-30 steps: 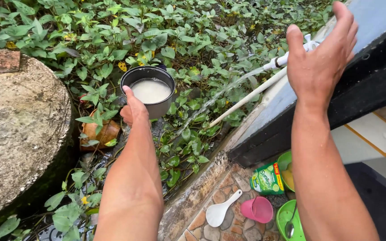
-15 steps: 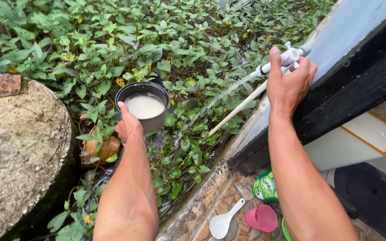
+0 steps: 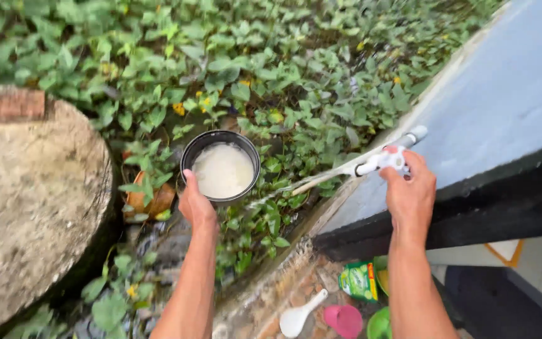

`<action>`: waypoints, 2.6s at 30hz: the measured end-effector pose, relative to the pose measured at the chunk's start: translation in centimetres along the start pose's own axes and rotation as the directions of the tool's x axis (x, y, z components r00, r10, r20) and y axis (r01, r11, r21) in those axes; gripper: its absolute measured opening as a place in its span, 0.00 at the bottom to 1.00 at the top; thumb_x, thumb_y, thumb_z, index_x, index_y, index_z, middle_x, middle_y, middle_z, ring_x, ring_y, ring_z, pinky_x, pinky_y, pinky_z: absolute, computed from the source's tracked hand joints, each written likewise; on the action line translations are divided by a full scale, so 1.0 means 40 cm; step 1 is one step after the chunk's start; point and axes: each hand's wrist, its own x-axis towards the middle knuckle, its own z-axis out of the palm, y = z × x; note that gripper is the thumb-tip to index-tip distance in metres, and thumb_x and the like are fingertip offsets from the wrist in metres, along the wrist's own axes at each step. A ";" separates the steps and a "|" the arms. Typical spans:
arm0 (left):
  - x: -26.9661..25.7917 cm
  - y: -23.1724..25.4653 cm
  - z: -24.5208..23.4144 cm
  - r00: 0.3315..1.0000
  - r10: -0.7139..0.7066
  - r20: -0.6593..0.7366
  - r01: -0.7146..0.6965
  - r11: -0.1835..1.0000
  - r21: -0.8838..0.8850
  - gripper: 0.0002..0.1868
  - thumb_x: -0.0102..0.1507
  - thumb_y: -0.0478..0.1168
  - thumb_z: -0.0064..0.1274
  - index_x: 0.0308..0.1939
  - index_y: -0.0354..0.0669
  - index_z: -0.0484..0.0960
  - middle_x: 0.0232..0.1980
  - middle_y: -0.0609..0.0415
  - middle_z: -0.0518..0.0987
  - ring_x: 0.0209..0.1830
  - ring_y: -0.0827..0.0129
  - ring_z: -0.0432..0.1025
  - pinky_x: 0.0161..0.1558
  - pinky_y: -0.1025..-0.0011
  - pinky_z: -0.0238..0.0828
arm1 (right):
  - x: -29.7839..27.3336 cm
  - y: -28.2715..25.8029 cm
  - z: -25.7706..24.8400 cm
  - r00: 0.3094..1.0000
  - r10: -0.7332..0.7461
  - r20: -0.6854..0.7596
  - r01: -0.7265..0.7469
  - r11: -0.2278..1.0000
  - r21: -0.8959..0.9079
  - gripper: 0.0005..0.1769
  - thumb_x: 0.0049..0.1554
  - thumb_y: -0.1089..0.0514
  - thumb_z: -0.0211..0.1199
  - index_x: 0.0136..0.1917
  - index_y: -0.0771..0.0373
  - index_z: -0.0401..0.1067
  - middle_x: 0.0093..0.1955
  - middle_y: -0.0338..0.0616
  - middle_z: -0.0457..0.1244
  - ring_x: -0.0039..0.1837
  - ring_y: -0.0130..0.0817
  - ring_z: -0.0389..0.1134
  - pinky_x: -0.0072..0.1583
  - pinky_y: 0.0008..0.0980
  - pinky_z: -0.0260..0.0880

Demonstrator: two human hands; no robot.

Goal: Washing rice in a pot by repeatedly filling it with water, swirling the rice by hand, and pouring out the cloudy water.

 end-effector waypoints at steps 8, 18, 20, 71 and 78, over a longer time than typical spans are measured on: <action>-0.263 0.212 -0.164 0.998 -0.001 -0.062 0.003 0.999 0.035 0.38 0.70 0.64 0.44 0.67 0.33 0.75 0.71 0.36 0.72 0.77 0.48 0.60 0.77 0.53 0.51 | 0.044 -0.081 -0.077 0.899 -0.208 0.387 0.303 0.931 -0.202 0.22 0.52 0.72 0.63 0.60 0.61 0.77 0.69 0.42 0.67 0.68 0.52 0.65 0.67 0.47 0.64; -0.558 0.412 -0.328 0.963 -0.225 -0.150 0.161 0.922 -0.354 0.29 0.66 0.51 0.45 0.60 0.30 0.78 0.60 0.38 0.80 0.58 0.52 0.76 0.56 0.52 0.76 | 0.015 0.033 -0.077 0.866 -0.238 0.440 0.397 0.861 -0.316 0.21 0.55 0.76 0.60 0.60 0.68 0.76 0.76 0.41 0.61 0.63 0.56 0.61 0.54 0.53 0.69; -0.607 0.453 -0.356 0.968 -0.212 -0.134 0.182 0.961 -0.207 0.33 0.64 0.55 0.44 0.64 0.33 0.76 0.65 0.40 0.78 0.63 0.53 0.74 0.59 0.53 0.75 | 0.020 0.051 -0.084 0.843 -0.323 0.430 0.456 0.853 -0.253 0.21 0.51 0.77 0.56 0.57 0.69 0.76 0.75 0.45 0.62 0.63 0.57 0.63 0.61 0.55 0.62; -0.656 0.420 -0.272 0.738 -0.616 0.277 0.657 0.561 -0.504 0.46 0.59 0.69 0.33 0.72 0.45 0.72 0.71 0.46 0.75 0.71 0.54 0.69 0.70 0.52 0.66 | -0.403 -0.659 -0.282 0.571 0.467 0.675 -0.421 0.872 -0.248 0.56 0.48 0.46 0.67 0.83 0.47 0.44 0.87 0.35 0.41 0.86 0.29 0.40 0.80 0.36 0.41; -0.646 0.409 -0.261 0.717 -0.645 0.265 0.672 0.541 -0.505 0.47 0.58 0.71 0.34 0.70 0.45 0.74 0.70 0.43 0.77 0.69 0.49 0.71 0.67 0.48 0.68 | -0.394 -0.644 -0.261 0.575 0.487 0.658 -0.398 0.869 -0.295 0.58 0.46 0.45 0.67 0.84 0.48 0.44 0.85 0.39 0.43 0.84 0.32 0.46 0.78 0.38 0.47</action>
